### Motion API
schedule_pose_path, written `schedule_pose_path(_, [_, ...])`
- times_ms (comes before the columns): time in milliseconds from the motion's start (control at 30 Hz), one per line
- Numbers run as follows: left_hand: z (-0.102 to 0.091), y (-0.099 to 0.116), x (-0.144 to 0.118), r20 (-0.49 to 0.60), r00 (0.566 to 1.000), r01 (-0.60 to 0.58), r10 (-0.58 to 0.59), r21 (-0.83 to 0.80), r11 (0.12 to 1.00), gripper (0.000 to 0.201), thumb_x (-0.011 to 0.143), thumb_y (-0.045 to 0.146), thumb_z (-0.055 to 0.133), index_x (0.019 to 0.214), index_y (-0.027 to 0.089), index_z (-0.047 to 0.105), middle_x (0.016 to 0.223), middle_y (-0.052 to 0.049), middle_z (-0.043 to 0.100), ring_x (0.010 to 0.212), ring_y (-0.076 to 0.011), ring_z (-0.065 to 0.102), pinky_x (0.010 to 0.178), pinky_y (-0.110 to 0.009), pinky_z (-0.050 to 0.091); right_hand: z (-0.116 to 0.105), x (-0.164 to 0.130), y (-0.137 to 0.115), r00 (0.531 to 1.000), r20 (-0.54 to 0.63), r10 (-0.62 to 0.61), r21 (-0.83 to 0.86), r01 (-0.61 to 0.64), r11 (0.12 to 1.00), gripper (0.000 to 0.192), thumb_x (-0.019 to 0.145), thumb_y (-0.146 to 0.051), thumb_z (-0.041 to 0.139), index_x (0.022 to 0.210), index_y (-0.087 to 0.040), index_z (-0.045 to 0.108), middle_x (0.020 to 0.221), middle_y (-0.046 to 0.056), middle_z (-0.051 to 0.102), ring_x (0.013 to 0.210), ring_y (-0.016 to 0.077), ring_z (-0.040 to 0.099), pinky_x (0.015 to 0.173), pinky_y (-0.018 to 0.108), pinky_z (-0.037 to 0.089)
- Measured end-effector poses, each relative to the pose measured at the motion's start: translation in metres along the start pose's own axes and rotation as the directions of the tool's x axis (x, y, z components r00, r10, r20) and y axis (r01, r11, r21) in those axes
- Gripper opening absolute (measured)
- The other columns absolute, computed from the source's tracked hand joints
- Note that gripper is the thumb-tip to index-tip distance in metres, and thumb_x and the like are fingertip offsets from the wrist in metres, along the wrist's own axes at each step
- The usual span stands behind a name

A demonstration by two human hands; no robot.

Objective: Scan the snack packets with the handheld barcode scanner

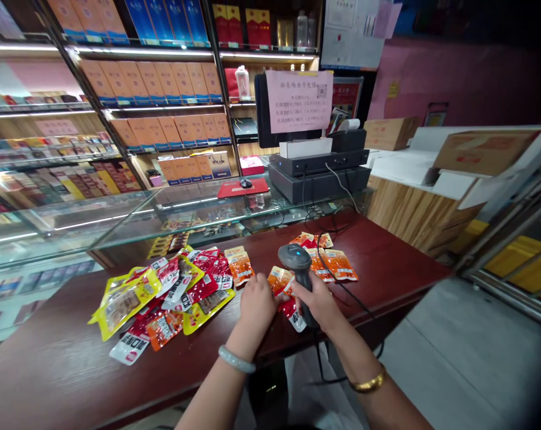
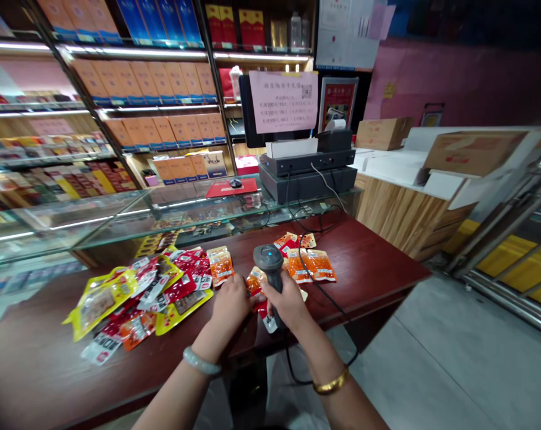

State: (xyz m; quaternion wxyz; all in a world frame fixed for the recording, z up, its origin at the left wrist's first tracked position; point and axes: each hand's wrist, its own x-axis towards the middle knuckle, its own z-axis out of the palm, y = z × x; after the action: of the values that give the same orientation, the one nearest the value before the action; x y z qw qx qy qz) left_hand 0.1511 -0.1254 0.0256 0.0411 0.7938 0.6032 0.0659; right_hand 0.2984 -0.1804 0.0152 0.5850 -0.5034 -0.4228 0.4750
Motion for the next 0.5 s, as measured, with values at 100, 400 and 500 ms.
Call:
schedule_pose_path(100, [-0.007,0.006,0.005,0.020,1.000,0.025,-0.024,-0.047,0.999,0.064,0.084,0.048,0.083,0.127,0.008,0.059,0.124,-0.026,0.069,0.121,-0.0366,0.068,0.094,-0.037,0.051,-0.001,0.000,0.002,1.000,0.008,-0.005,-0.006,0.005,1.000,0.035,0.082,-0.048,0.073,0.098,-0.024,0.055,0.046,-0.011,0.052,0.035,0.0126,0.047,0.041,0.025,0.040])
schedule_pose_path(400, [0.009,-0.007,0.028,0.127,0.989,0.114,-0.078,-0.313,0.943,0.033,0.093,0.045,0.069,0.106,0.017,0.062,0.104,-0.020,0.077,0.100,-0.0346,0.076,0.079,-0.036,0.049,-0.003,-0.003,0.002,1.000,-0.012,0.024,0.014,-0.024,1.000,0.041,0.081,-0.047,0.074,0.109,-0.021,0.058,0.046,-0.011,0.052,0.036,0.0131,0.046,0.041,0.025,0.041])
schedule_pose_path(500, [0.022,-0.017,0.036,0.045,0.983,0.169,-0.179,-0.605,0.778,0.026,0.096,0.045,0.063,0.099,0.020,0.061,0.091,-0.012,0.076,0.088,-0.0288,0.074,0.078,-0.035,0.050,-0.001,-0.005,0.001,0.999,0.010,0.039,0.054,-0.040,0.998,0.043,0.083,-0.049,0.073,0.112,-0.021,0.057,0.046,-0.011,0.053,0.036,0.0132,0.046,0.041,0.025,0.043])
